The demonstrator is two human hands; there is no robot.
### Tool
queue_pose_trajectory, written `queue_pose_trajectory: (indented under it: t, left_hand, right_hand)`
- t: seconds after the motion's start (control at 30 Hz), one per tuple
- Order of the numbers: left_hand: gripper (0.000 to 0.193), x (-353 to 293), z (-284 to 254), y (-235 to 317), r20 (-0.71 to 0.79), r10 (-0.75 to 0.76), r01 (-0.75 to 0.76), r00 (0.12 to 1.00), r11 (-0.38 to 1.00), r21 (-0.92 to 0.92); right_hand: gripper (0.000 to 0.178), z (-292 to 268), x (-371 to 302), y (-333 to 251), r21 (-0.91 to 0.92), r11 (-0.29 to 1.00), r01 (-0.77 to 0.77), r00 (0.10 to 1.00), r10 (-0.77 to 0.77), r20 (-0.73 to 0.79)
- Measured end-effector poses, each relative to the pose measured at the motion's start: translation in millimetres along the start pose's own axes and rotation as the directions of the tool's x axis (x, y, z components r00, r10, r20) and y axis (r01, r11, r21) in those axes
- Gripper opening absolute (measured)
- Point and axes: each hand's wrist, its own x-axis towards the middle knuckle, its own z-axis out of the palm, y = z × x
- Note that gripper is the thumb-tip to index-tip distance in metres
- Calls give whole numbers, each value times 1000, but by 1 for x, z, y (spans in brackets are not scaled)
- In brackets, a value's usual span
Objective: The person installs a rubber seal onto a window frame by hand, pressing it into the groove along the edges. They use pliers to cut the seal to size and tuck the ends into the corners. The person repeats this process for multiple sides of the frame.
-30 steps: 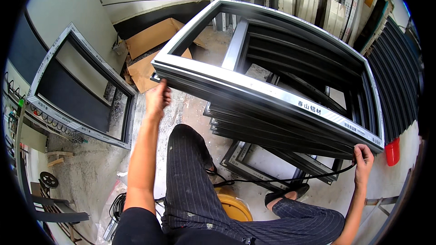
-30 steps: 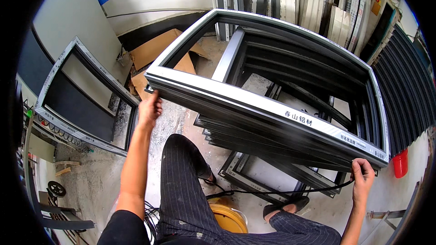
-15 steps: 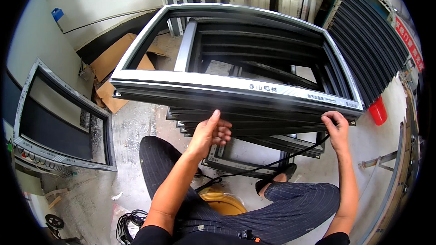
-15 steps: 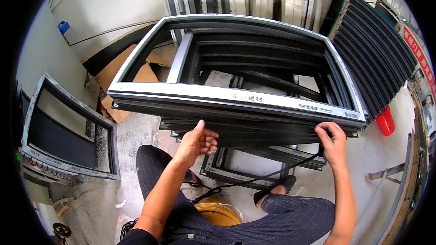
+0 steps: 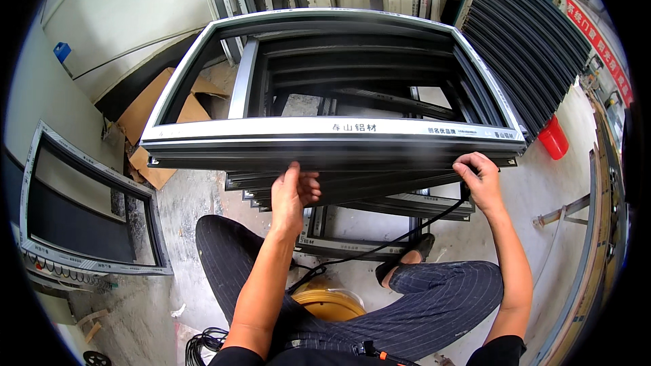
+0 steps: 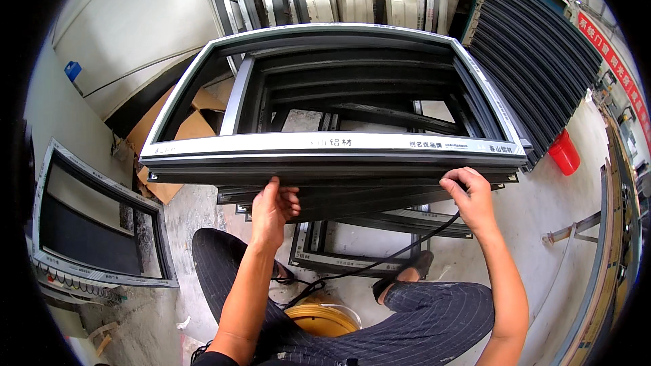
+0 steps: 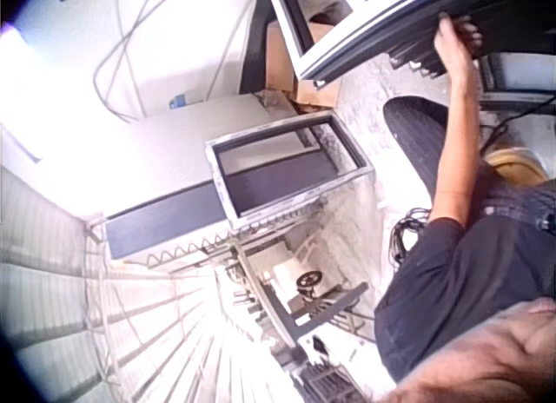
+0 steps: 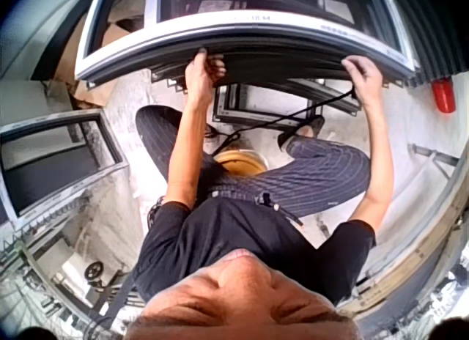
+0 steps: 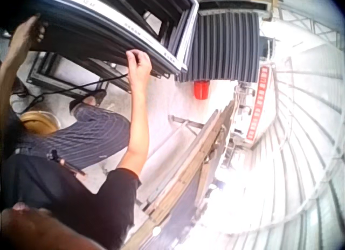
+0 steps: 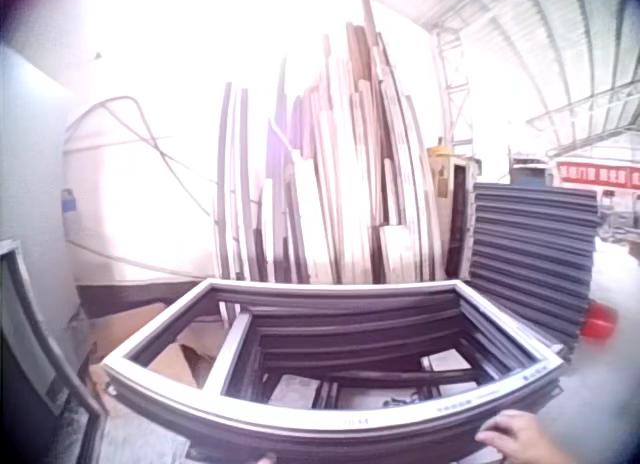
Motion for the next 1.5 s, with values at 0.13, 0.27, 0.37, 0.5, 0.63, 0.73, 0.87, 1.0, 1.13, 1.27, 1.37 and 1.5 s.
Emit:
queue_pose_trajectory:
  t: [0.13,0.27,0.37,0.5,0.63,0.73,0.87,1.0,1.13,1.27,1.37,1.5]
  left_hand:
    - [65,-6,38,-5,192,-140,118,971,986,120]
    - [52,3,56,-22,203,-87,79,975,996,45]
    - [47,5,59,-28,199,-26,20,980,999,34]
    - [47,1,66,-33,133,-4,5,991,1000,-8]
    - [49,4,85,-46,160,-41,55,986,995,-85]
    - [47,7,75,-44,143,15,-3,990,997,-81]
    - [44,8,19,-18,58,60,-60,996,998,-7]
    - [46,12,-66,23,-135,113,-107,984,993,56]
    - [46,-5,-117,65,-401,217,-207,890,976,70]
    - [33,-22,-93,75,-304,846,-468,438,503,727]
    - [26,-12,-31,84,180,921,-423,345,-19,906]
    - [27,37,-3,94,328,906,-213,266,-277,937]
  right_hand:
    - [14,1,1,7,-38,999,-16,1000,17,24]
    - [15,5,0,8,-63,997,-49,997,53,58]
    - [15,3,-1,10,-70,995,-67,995,72,68]
    - [15,4,2,13,-66,997,-46,996,50,71]
    - [13,6,1,16,-94,996,4,999,0,40]
    - [11,5,2,12,-95,995,24,999,-21,38]
    - [9,1,3,-1,-141,986,94,995,-88,48]
    - [18,-6,3,-13,-301,923,239,970,-241,31]
    - [33,-12,16,-20,-514,781,354,886,-456,-84]
    - [56,-16,40,-21,-590,749,301,890,-444,-109]
    - [63,-22,46,2,-646,709,282,944,-326,53]
    - [60,-14,47,-7,-637,694,336,929,-355,104]
